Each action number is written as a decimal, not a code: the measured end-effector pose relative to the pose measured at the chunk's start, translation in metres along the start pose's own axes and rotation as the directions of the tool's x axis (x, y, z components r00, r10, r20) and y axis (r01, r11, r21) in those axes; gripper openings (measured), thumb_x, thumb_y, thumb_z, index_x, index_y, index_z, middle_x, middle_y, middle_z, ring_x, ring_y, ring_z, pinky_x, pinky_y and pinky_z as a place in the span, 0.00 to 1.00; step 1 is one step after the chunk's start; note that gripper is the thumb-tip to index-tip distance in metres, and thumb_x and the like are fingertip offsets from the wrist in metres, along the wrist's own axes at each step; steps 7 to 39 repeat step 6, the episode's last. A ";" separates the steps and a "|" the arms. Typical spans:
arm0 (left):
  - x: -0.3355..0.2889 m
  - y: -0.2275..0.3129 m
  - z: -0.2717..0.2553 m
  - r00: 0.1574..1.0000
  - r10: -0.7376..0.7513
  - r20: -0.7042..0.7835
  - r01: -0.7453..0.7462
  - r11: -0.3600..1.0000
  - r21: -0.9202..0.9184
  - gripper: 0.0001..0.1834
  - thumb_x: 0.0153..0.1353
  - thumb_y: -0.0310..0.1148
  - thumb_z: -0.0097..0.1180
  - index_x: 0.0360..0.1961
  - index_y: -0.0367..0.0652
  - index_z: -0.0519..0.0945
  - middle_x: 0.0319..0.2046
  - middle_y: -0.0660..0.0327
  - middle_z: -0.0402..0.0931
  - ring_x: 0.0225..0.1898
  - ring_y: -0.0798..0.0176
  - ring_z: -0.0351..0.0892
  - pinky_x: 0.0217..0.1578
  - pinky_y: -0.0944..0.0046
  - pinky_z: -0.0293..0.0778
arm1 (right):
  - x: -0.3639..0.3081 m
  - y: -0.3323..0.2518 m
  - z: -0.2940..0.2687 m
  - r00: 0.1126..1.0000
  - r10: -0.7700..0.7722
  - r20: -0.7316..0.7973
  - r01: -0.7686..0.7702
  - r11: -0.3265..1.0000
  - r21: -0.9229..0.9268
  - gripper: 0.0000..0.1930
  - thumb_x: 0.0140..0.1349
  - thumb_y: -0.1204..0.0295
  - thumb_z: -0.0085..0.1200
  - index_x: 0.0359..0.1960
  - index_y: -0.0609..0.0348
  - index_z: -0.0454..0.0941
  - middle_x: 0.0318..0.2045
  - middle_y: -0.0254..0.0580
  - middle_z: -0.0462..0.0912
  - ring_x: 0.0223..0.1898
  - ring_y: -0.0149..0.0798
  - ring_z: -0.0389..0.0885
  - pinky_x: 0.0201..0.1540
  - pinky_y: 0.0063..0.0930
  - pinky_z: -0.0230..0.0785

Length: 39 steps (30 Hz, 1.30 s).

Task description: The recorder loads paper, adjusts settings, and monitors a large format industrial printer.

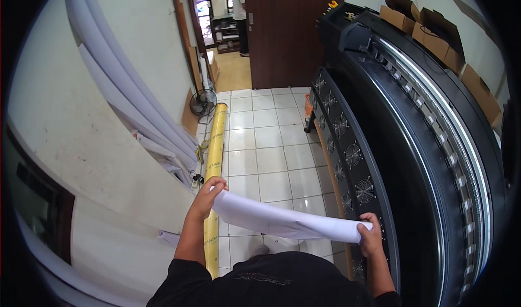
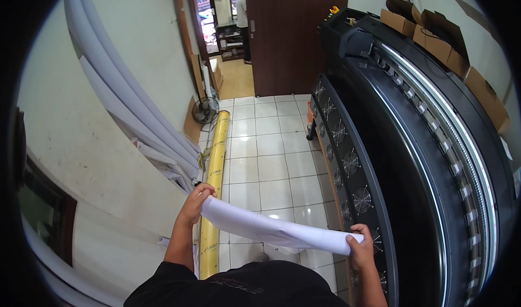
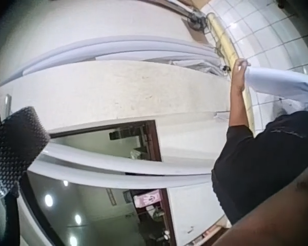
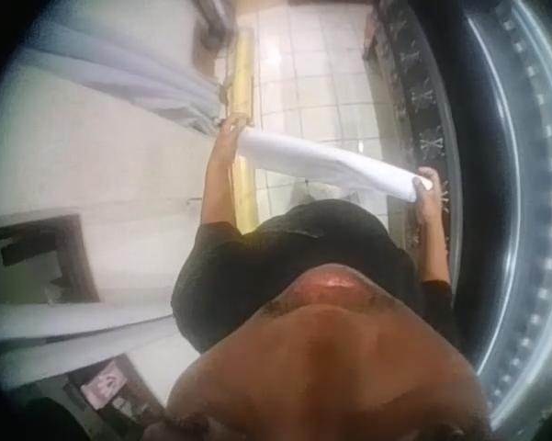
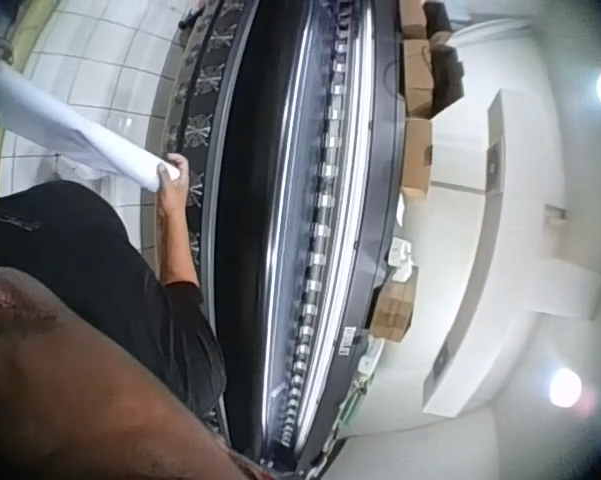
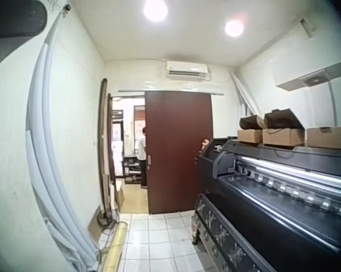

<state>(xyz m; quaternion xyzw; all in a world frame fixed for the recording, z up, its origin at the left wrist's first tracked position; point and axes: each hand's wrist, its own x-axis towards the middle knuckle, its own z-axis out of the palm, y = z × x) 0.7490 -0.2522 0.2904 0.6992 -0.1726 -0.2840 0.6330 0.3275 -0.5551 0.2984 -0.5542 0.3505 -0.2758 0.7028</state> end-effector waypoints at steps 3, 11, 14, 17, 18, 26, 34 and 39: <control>-0.041 -0.007 0.004 0.997 0.051 -0.057 -0.051 0.999 -0.014 0.08 0.62 0.33 0.63 0.37 0.43 0.78 0.33 0.66 0.75 0.36 0.72 0.73 0.38 0.70 0.70 | 0.010 -0.009 -0.010 0.987 0.139 0.080 -0.140 0.990 0.010 0.18 0.59 0.77 0.59 0.50 0.54 0.69 0.40 0.37 0.75 0.42 0.32 0.75 0.47 0.30 0.72; -0.071 -0.025 0.002 0.940 -0.255 -0.226 0.268 0.963 0.025 0.08 0.63 0.33 0.61 0.41 0.44 0.78 0.36 0.67 0.77 0.38 0.72 0.74 0.40 0.71 0.69 | 0.029 0.008 -0.031 0.926 -0.224 0.304 0.289 0.939 -0.187 0.25 0.59 0.70 0.63 0.57 0.52 0.67 0.45 0.40 0.74 0.44 0.35 0.75 0.51 0.32 0.71; -0.071 -0.025 0.002 0.940 -0.255 -0.226 0.268 0.963 0.025 0.08 0.63 0.33 0.61 0.41 0.44 0.78 0.36 0.67 0.77 0.38 0.72 0.74 0.40 0.71 0.69 | 0.029 0.008 -0.031 0.926 -0.224 0.304 0.289 0.939 -0.187 0.25 0.59 0.70 0.63 0.57 0.52 0.67 0.45 0.40 0.74 0.44 0.35 0.75 0.51 0.32 0.71; -0.071 -0.025 0.002 0.940 -0.255 -0.226 0.268 0.963 0.025 0.08 0.63 0.33 0.61 0.41 0.44 0.78 0.36 0.67 0.77 0.38 0.72 0.74 0.40 0.71 0.69 | 0.029 0.008 -0.031 0.926 -0.224 0.304 0.289 0.939 -0.187 0.25 0.59 0.70 0.63 0.57 0.52 0.67 0.45 0.40 0.74 0.44 0.35 0.75 0.51 0.32 0.71; -0.071 -0.025 0.002 0.940 -0.255 -0.226 0.268 0.963 0.025 0.08 0.63 0.33 0.61 0.41 0.44 0.78 0.36 0.67 0.77 0.38 0.72 0.74 0.40 0.71 0.69 | 0.029 0.008 -0.031 0.926 -0.224 0.304 0.289 0.939 -0.187 0.25 0.59 0.70 0.63 0.57 0.52 0.67 0.45 0.40 0.74 0.44 0.35 0.75 0.51 0.32 0.71; -0.071 -0.025 0.002 0.940 -0.255 -0.226 0.268 0.963 0.025 0.08 0.63 0.33 0.61 0.41 0.44 0.78 0.36 0.67 0.77 0.38 0.72 0.74 0.40 0.71 0.69 | 0.029 0.008 -0.031 0.926 -0.224 0.304 0.289 0.939 -0.187 0.25 0.59 0.70 0.63 0.57 0.52 0.67 0.45 0.40 0.74 0.44 0.35 0.75 0.51 0.32 0.71; -0.071 -0.025 0.002 0.940 -0.255 -0.226 0.268 0.963 0.025 0.08 0.63 0.33 0.61 0.41 0.44 0.78 0.36 0.67 0.77 0.38 0.72 0.74 0.40 0.71 0.69 | 0.029 0.008 -0.031 0.926 -0.224 0.304 0.289 0.939 -0.187 0.25 0.59 0.70 0.63 0.57 0.52 0.67 0.45 0.40 0.74 0.44 0.35 0.75 0.51 0.32 0.71; -0.071 -0.025 0.002 0.940 -0.255 -0.226 0.268 0.963 0.025 0.08 0.63 0.33 0.61 0.41 0.44 0.78 0.36 0.67 0.77 0.38 0.72 0.74 0.40 0.71 0.69 | 0.029 0.008 -0.031 0.926 -0.224 0.304 0.289 0.939 -0.187 0.25 0.59 0.70 0.63 0.57 0.52 0.67 0.45 0.40 0.74 0.44 0.35 0.75 0.51 0.32 0.71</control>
